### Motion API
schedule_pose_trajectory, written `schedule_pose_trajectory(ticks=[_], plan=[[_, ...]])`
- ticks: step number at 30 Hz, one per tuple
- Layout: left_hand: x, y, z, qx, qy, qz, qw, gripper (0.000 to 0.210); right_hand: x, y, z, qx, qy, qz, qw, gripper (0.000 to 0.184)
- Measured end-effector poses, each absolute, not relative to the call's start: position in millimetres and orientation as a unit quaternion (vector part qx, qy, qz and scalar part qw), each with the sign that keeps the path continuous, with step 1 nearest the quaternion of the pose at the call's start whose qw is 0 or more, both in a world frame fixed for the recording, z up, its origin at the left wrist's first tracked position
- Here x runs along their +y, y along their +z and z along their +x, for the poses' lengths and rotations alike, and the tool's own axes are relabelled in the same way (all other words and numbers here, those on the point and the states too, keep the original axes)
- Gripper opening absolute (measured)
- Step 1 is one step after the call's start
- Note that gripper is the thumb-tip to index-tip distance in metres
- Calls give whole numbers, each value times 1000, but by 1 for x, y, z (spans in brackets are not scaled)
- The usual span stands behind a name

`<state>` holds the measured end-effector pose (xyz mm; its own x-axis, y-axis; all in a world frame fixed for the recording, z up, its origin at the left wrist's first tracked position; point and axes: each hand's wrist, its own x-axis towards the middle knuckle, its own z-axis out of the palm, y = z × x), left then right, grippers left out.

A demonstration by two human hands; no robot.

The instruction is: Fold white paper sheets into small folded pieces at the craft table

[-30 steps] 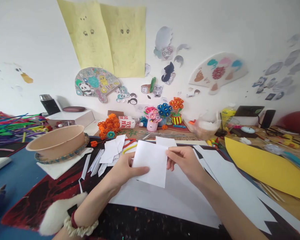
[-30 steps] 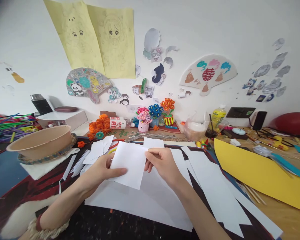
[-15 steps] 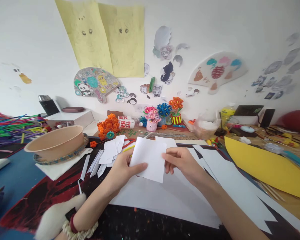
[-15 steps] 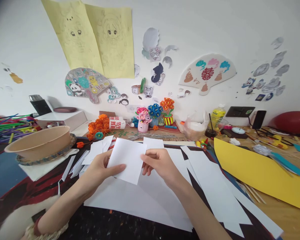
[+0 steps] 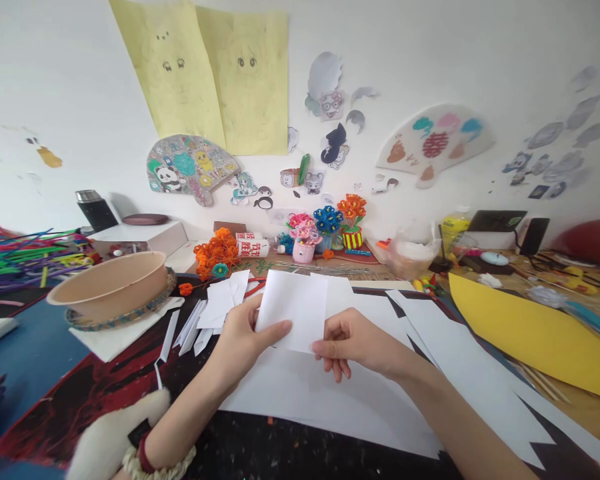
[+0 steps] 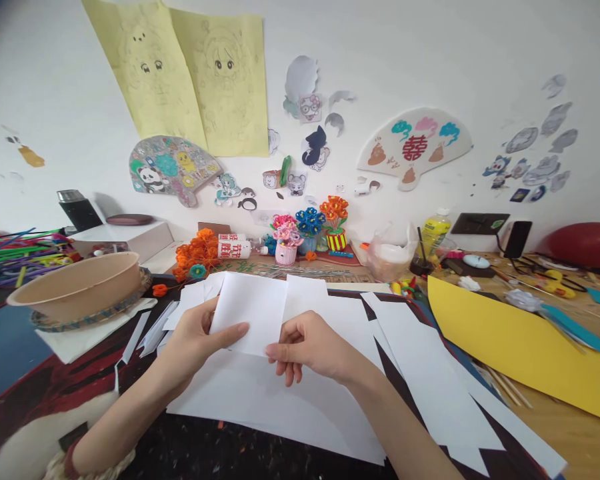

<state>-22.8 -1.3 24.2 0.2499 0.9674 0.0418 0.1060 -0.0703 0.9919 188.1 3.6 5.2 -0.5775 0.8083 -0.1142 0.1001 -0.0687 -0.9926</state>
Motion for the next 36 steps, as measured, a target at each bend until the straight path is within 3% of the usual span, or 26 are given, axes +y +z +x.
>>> schedule_pose_trajectory(ticks=[15, 36], plan=[[-6, 27, -18, 456, 392, 637, 483, 34, 10, 4, 190, -649, 498, -387, 426, 37], [-7, 19, -11, 430, 417, 503, 624, 44, 3, 1, 184, -692, 487, -392, 363, 45]])
